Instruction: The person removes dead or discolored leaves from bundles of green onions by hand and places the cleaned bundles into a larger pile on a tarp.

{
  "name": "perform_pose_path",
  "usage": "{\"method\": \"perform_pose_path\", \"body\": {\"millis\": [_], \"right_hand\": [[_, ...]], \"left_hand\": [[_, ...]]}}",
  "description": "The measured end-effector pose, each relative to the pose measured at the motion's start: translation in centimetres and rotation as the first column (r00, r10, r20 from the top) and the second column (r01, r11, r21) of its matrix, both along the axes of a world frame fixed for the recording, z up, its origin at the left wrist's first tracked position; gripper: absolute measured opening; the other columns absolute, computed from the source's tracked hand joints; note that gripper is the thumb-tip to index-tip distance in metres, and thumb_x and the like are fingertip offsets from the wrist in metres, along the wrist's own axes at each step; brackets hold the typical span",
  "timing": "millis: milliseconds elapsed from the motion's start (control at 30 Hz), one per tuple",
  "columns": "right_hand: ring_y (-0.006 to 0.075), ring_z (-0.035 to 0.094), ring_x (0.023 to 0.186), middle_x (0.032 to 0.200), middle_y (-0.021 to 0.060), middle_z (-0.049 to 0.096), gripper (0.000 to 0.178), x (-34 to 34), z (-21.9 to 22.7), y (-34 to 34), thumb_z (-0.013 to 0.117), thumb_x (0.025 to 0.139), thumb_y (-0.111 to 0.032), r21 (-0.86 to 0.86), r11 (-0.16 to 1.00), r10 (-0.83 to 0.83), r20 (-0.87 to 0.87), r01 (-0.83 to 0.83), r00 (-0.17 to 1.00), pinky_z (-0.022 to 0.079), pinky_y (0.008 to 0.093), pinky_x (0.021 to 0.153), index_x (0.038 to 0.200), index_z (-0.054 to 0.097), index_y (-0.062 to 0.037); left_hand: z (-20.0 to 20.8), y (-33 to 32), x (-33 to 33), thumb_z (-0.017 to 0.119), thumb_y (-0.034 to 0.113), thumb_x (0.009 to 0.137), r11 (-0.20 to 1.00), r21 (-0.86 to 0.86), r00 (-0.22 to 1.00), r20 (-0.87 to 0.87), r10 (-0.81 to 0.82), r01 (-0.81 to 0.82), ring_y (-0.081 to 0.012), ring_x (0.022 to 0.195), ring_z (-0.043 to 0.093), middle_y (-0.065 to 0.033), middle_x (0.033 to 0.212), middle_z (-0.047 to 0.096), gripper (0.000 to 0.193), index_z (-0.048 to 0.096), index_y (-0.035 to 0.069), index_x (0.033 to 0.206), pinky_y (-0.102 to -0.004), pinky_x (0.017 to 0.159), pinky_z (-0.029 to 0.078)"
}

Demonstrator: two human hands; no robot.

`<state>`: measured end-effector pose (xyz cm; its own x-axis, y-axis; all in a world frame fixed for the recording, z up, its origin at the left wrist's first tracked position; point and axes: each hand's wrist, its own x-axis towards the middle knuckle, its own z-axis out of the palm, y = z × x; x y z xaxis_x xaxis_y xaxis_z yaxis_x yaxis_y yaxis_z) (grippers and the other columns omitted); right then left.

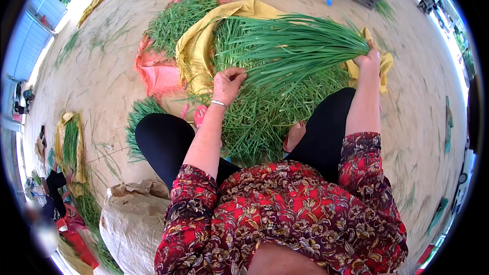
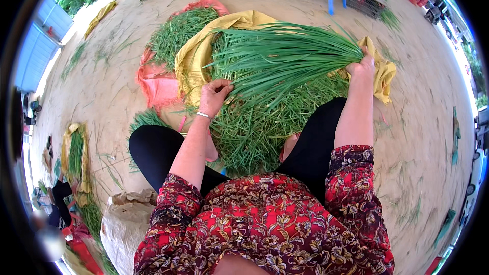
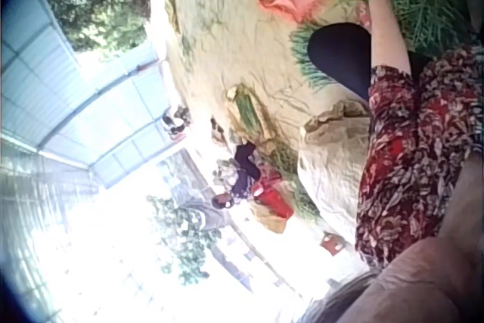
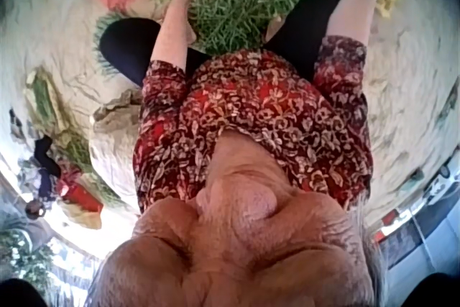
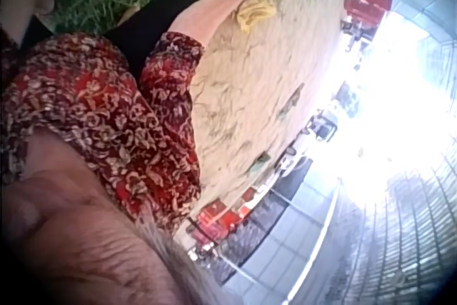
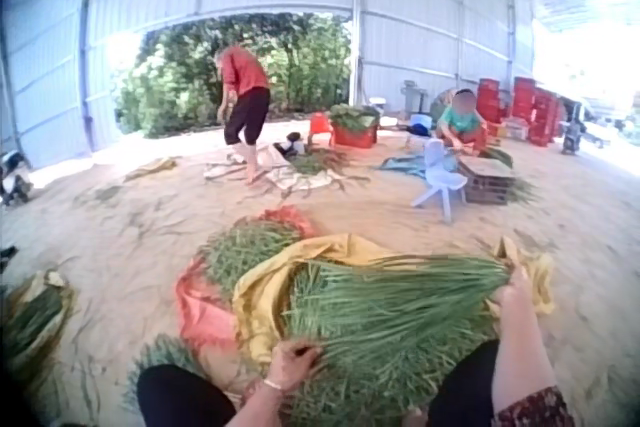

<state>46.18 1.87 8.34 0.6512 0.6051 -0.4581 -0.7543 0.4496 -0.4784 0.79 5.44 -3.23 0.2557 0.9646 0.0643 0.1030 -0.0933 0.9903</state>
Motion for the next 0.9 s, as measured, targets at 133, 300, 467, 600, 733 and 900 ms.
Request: {"method": "perform_pose_path", "body": {"millis": [133, 300, 467, 600, 733, 900], "right_hand": [[0.0306, 0.066, 0.089, 0.098, 0.0130, 0.068, 0.020, 2.3, -1.4, -0.1, 0.049, 0.096, -0.017, 0.016, 1.000, -0.019, -0.045, 0.020, 0.999, 0.056, 0.0489, 0.081, 0.094, 0.062, -0.0023], [0.0321, 0.067, 0.084, 0.098, 0.0138, 0.069, 0.019, 3.4, -2.4, 0.8, 0.049, 0.094, -0.016, 0.060, 0.998, -0.017, -0.074, 0.022, 0.997, 0.057, 0.0491, 0.080, 0.097, 0.061, -0.0020], [0.0320, 0.067, 0.086, 0.099, 0.0135, 0.069, 0.017, 5.0, -2.9, 0.4, 0.046, 0.095, -0.016, 0.067, 0.996, -0.061, -0.061, 0.065, 0.996, 0.056, 0.0487, 0.081, 0.095, 0.058, -0.0041], [0.0310, 0.065, 0.097, 0.107, 0.0128, 0.068, 0.021, 4.5, -2.5, 0.7, 0.044, 0.097, -0.018, 0.024, 0.996, -0.086, -0.068, 0.088, 0.994, 0.053, 0.0477, 0.086, 0.098, 0.059, -0.0040], [0.0309, 0.062, 0.108, 0.117, 0.0134, 0.065, 0.025, 2.6, -1.2, -0.4, 0.043, 0.098, -0.019, 0.055, 0.995, -0.071, -0.107, 0.077, 0.992, 0.050, 0.0477, 0.092, 0.106, 0.060, -0.0033], [0.0315, 0.062, 0.106, 0.117, 0.0132, 0.063, 0.017, -0.1, 0.1, 0.3, 0.049, 0.097, -0.018, 0.025, 0.995, -0.089, -0.093, 0.092, 0.992, 0.049, 0.0529, 0.091, 0.101, 0.059, -0.0043]], "left_hand": [[-1.1, -0.9, -0.6, 0.068, 0.004, 0.087, 0.991, -0.128, 0.991, 0.126, 0.052, -0.035, -0.0060, 0.061, 0.059, -0.0010, 0.075, 0.068, 0.008, 0.071, 0.000, 0.094, -0.0220, 0.056, 0.050], [-7.0, -1.5, -2.5, 0.064, 0.003, 0.089, 0.981, -0.127, 0.989, 0.000, 0.145, -0.144, -0.0092, 0.059, 0.060, -0.0050, 0.073, 0.068, 0.008, 0.071, -0.002, 0.091, -0.0233, 0.055, 0.051], [-13.5, -4.0, -3.9, 0.067, 0.005, 0.083, 0.760, -0.642, 0.857, -0.334, -0.393, 0.098, -0.0156, 0.055, 0.064, -0.0074, 0.074, 0.070, 0.017, 0.074, 0.004, 0.099, -0.0270, 0.056, 0.056], [-13.2, -6.4, -0.4, 0.066, 0.005, 0.082, 0.818, -0.006, 0.622, -0.646, -0.442, 0.575, -0.0177, 0.067, 0.069, -0.0071, 0.080, 0.071, 0.026, 0.072, 0.008, 0.107, -0.0266, 0.062, 0.056], [-1.3, -6.7, 5.9, 0.062, 0.004, 0.087, 0.937, -0.185, 0.934, -0.148, -0.324, 0.296, -0.0117, 0.079, 0.068, -0.0073, 0.086, 0.070, 0.027, 0.067, 0.002, 0.114, -0.0261, 0.067, 0.054], [2.8, -4.6, 8.6, 0.062, 0.008, 0.091, 0.970, 0.167, 0.982, -0.095, -0.163, 0.177, -0.0089, 0.065, 0.061, -0.0038, 0.081, 0.068, 0.026, 0.065, 0.000, 0.115, -0.0238, 0.056, 0.050]]}}
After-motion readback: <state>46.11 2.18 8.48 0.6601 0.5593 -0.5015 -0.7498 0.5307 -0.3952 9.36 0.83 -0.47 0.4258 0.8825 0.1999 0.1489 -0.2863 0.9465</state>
